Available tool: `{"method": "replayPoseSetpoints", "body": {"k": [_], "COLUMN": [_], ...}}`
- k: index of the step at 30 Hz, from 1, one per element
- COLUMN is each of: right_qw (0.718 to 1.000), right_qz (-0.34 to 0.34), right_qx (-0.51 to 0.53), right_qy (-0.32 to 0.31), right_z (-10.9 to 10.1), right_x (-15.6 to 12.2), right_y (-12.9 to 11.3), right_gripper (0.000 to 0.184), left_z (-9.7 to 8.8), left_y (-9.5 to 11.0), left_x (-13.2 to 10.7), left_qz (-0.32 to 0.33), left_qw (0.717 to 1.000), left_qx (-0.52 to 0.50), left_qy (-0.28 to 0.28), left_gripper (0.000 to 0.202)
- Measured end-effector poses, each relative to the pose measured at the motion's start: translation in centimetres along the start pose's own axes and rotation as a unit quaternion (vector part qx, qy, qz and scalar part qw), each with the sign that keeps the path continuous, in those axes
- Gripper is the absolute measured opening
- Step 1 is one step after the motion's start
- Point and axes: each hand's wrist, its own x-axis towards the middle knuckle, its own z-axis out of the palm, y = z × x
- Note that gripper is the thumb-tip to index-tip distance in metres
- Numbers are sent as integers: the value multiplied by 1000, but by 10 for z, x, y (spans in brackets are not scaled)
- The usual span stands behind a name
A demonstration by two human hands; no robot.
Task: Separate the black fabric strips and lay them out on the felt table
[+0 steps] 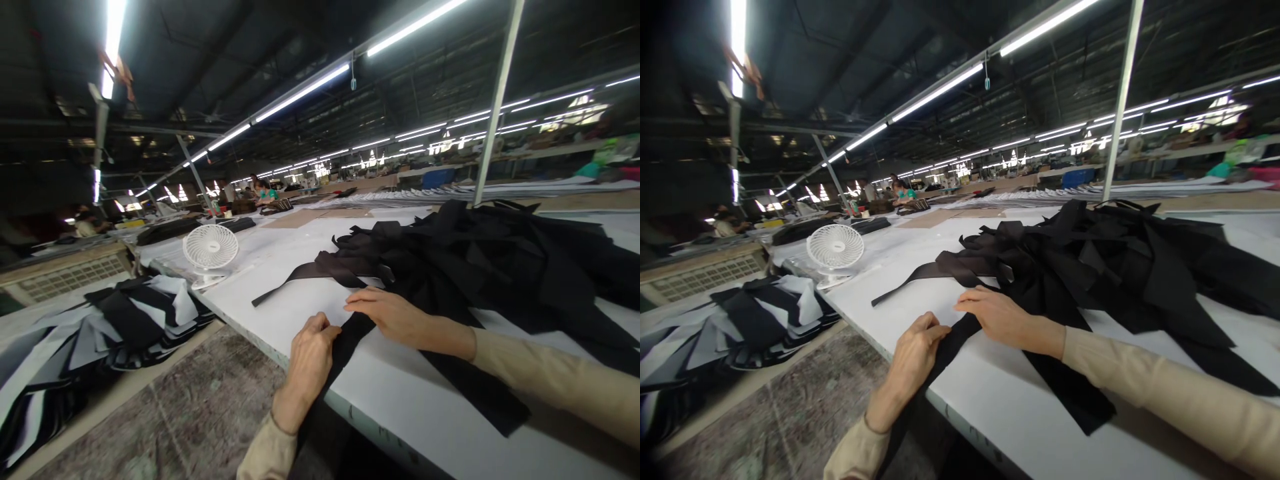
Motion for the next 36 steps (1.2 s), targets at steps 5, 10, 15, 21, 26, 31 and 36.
{"method": "replayPoseSetpoints", "body": {"k": [5,10,15,21,26,31,36], "right_qw": [997,996,994,988,994,999,997], "right_qz": [28,42,49,-6,-9,-6,26], "right_qx": [41,48,46,-28,-64,26,55], "right_qy": [-52,-66,-82,-153,-85,-29,-51], "right_z": [14,15,14,2,-5,10,18], "right_x": [-4,-7,-7,-3,1,1,-4], "right_y": [7,15,14,1,-7,-1,12], "right_gripper": [48,49,55,68,57,54,45], "left_z": [8,-8,-17,-7,-8,0,1], "left_y": [14,3,0,-4,-4,9,9], "left_x": [27,3,-25,-31,-24,8,20], "left_qz": [-32,-95,-91,-17,-20,-18,-55], "left_qw": [999,991,989,1000,999,998,998], "left_qx": [-2,-85,-114,12,28,43,-8], "left_qy": [-21,-31,-13,-3,-14,-34,-40], "left_gripper": [31,25,30,38,37,33,28]}}
